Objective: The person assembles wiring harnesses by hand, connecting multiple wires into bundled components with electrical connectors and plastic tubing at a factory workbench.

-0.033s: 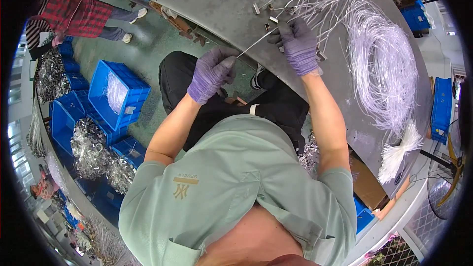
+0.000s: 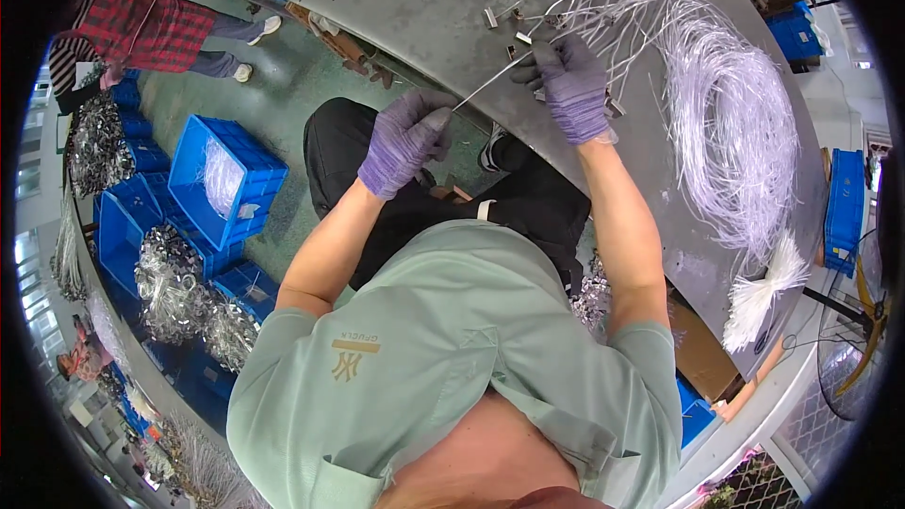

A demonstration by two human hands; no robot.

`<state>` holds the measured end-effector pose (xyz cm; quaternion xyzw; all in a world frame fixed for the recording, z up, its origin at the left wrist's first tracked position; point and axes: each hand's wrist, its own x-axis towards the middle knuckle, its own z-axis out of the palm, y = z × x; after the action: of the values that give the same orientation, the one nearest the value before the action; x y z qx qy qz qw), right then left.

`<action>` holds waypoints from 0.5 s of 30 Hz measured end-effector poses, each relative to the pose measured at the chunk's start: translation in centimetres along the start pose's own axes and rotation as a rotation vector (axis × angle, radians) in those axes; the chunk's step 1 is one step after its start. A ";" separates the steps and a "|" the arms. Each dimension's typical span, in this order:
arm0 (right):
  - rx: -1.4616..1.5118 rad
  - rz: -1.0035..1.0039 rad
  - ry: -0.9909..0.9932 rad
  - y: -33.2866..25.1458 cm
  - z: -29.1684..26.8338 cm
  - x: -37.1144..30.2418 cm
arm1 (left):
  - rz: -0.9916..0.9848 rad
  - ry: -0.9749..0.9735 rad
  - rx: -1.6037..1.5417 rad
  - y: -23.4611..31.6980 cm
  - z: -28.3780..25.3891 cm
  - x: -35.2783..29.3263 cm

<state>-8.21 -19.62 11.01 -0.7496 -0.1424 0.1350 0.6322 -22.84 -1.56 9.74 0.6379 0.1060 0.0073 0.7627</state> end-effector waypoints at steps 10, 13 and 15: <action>0.457 0.215 -0.173 0.0 -1.0 0.6 | 0.120 0.012 -0.054 -1.1 -0.9 1.3; 0.473 0.225 -0.163 -0.8 -1.0 0.5 | 0.122 0.055 -0.007 -1.0 -1.1 1.2; 0.478 0.239 -0.164 -1.8 -0.7 0.4 | 0.131 0.042 -0.057 -1.2 -1.1 1.4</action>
<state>-7.71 -19.80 12.91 -0.5772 -0.0677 0.2986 0.7571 -21.79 -0.46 8.13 0.6213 0.0797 0.0738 0.7760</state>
